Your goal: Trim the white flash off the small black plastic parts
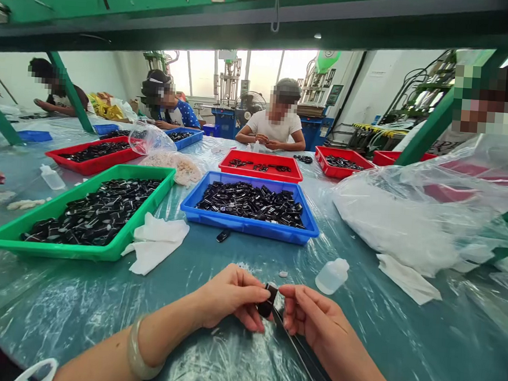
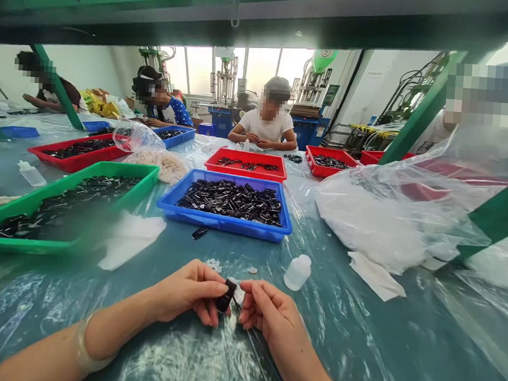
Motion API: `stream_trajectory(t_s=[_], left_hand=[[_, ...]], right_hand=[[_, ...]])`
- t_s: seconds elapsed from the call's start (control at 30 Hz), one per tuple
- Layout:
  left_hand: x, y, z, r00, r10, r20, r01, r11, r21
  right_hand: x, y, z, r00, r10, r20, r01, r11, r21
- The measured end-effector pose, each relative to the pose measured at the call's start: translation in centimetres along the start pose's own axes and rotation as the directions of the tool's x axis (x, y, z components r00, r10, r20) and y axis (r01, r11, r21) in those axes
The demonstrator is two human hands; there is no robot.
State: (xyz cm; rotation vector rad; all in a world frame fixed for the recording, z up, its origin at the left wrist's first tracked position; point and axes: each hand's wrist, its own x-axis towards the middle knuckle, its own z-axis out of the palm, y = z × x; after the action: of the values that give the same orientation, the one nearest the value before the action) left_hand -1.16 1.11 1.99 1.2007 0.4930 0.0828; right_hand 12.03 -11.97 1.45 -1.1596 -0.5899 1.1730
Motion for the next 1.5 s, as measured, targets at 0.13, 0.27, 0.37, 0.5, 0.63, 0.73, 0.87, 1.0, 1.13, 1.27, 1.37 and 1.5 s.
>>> stream_trajectory(t_s=[0.13,0.27,0.37,0.5,0.63,0.73,0.87,1.0,1.13,1.27,1.37,1.5], left_hand=[[-0.3,2.0,-2.4,0.955,0.142,-0.260,-0.146,0.989,0.002],[-1.6,5.3,-6.9,0.662,0.351,-0.662,-0.440,0.897,0.036],[-2.9,7.1,-10.5,0.343,0.366,-0.865,-0.604,0.791,0.096],[-4.8,8.0,-13.7,0.088,0.285,-0.954,-0.680,0.717,0.152],[-5.7,7.8,-14.2,0.064,0.339,-0.938,-0.631,0.742,0.225],[-4.2,6.9,-13.0,0.113,0.490,-0.864,-0.520,0.771,0.369],[-0.3,4.2,-10.0,0.422,0.664,-0.617,-0.283,0.743,0.607],[2.4,1.4,-7.9,0.677,0.643,-0.359,-0.111,0.570,0.814],[2.7,0.8,-7.4,0.773,0.564,-0.291,0.039,0.414,0.909],[2.2,1.5,-7.4,0.790,0.521,-0.324,0.139,0.363,0.921],[1.9,2.0,-7.1,0.770,0.517,-0.373,0.143,0.431,0.891],[1.4,2.3,-5.7,0.785,0.461,-0.414,0.036,0.634,0.773]], right_hand=[[0.2,0.3,-0.3,0.999,-0.004,-0.048,0.000,0.997,-0.083],[0.3,0.5,-0.7,0.997,-0.004,-0.071,-0.008,0.987,-0.160],[0.2,0.7,-0.9,0.998,-0.011,-0.066,-0.004,0.976,-0.217],[0.2,0.8,-1.0,0.998,-0.048,-0.049,0.033,0.961,-0.274],[0.4,0.5,-1.0,0.989,-0.135,-0.057,0.101,0.910,-0.403],[0.5,0.3,-1.2,0.972,-0.227,-0.062,0.159,0.827,-0.539],[0.5,0.1,-1.4,0.936,-0.352,0.007,0.246,0.640,-0.728],[0.3,0.1,-1.3,0.920,-0.385,0.067,0.296,0.574,-0.763],[0.2,0.3,-1.1,0.922,-0.369,0.118,0.317,0.545,-0.777],[0.0,0.1,-1.1,0.905,-0.400,0.146,0.343,0.481,-0.807],[-0.7,-0.9,-1.0,0.822,-0.546,0.160,0.402,0.358,-0.842],[-1.8,-3.4,-1.2,0.600,-0.793,0.106,0.363,0.151,-0.920]])
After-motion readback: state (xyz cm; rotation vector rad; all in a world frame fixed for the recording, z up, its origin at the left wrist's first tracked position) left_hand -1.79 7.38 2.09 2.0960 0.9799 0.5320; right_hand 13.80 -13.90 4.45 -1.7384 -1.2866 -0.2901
